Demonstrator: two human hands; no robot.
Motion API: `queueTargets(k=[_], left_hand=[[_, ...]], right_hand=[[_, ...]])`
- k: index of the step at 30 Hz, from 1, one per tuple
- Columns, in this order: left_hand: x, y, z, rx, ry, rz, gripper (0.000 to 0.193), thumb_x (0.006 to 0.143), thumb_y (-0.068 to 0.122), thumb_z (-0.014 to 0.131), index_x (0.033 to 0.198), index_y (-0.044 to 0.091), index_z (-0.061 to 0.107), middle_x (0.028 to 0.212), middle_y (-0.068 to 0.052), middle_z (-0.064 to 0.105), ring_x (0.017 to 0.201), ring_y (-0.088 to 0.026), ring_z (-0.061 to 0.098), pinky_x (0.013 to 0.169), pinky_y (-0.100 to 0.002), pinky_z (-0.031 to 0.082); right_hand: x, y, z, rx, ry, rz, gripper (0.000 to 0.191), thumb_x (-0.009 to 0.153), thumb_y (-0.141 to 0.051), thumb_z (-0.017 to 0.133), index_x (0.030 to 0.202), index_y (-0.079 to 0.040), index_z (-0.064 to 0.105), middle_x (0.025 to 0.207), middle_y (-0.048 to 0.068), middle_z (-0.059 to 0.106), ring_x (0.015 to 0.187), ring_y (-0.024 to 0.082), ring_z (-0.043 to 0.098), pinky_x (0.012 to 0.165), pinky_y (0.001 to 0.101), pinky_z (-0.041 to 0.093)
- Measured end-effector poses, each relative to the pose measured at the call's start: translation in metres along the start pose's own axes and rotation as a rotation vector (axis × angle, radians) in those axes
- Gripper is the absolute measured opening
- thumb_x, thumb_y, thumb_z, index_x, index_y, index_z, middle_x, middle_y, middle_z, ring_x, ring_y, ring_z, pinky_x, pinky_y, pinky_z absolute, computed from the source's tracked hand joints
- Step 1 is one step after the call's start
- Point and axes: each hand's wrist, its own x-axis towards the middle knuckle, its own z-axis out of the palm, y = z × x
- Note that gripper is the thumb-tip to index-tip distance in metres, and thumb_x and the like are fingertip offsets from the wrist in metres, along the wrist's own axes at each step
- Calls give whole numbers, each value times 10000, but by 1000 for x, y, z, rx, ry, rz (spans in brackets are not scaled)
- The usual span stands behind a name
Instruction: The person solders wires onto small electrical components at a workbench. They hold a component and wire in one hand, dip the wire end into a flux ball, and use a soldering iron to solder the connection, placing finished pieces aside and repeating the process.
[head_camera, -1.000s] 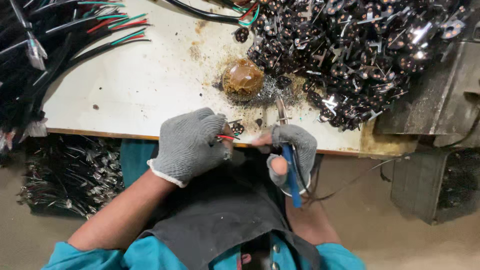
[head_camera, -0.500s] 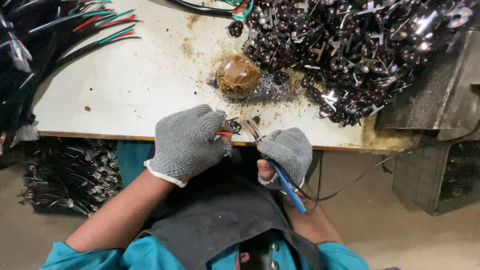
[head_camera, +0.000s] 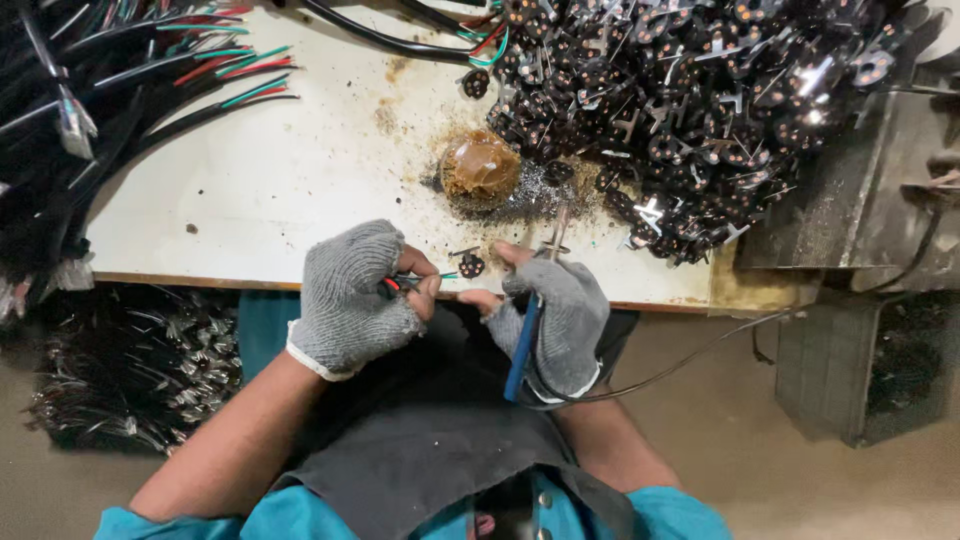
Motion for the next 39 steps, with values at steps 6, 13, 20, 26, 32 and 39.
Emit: queueTargets(k=[6, 13, 20, 26, 32, 39], left_hand=[[0, 1, -1, -30, 11, 37, 94, 708, 138, 785, 766, 115, 715, 680, -86, 581, 636, -284, 613, 593, -399, 479], [0, 1, -9, -168, 6, 81, 121, 678, 126, 748, 791, 135, 706, 708, -66, 614, 665, -269, 646, 614, -374, 510], [-4, -2, -10, -171, -20, 100, 109, 675, 130, 751, 776, 150, 716, 696, -61, 607, 652, -265, 650, 603, -372, 515], [-2, 0, -7, -92, 15, 120, 127, 659, 130, 765, 773, 144, 710, 716, -70, 615, 674, -279, 652, 614, -385, 518], [0, 2, -7, -58, -34, 99, 126, 676, 180, 776, 783, 167, 710, 733, -62, 643, 672, -277, 668, 595, -391, 523], [1, 3, -5, -7, -22, 84, 112, 706, 196, 789, 773, 175, 700, 721, -58, 643, 664, -279, 668, 589, -398, 521]], right_hand=[[8, -7, -5, -23, -30, -8, 270, 767, -206, 890, 985, -99, 773, 831, 49, 729, 770, 284, 671, 738, 378, 524], [8, 9, -33, 161, -70, 70, 347, 800, -157, 886, 1039, -119, 638, 862, 64, 713, 786, 209, 715, 728, 324, 569], [51, 0, -51, 406, -33, -35, 519, 885, -181, 889, 1222, -82, 508, 1034, 71, 621, 821, 196, 712, 770, 296, 622], [78, 4, -50, 534, 402, -164, 644, 956, -266, 927, 1344, -88, 444, 1286, 76, 510, 979, 215, 773, 818, 248, 585], [71, 26, -31, 75, 170, -147, 534, 940, -174, 898, 1307, -89, 520, 1226, 63, 703, 1026, 214, 782, 829, 260, 627], [61, 34, -18, -183, 330, -265, 455, 905, -142, 904, 1209, -107, 568, 1012, 64, 749, 934, 257, 742, 881, 353, 581]])
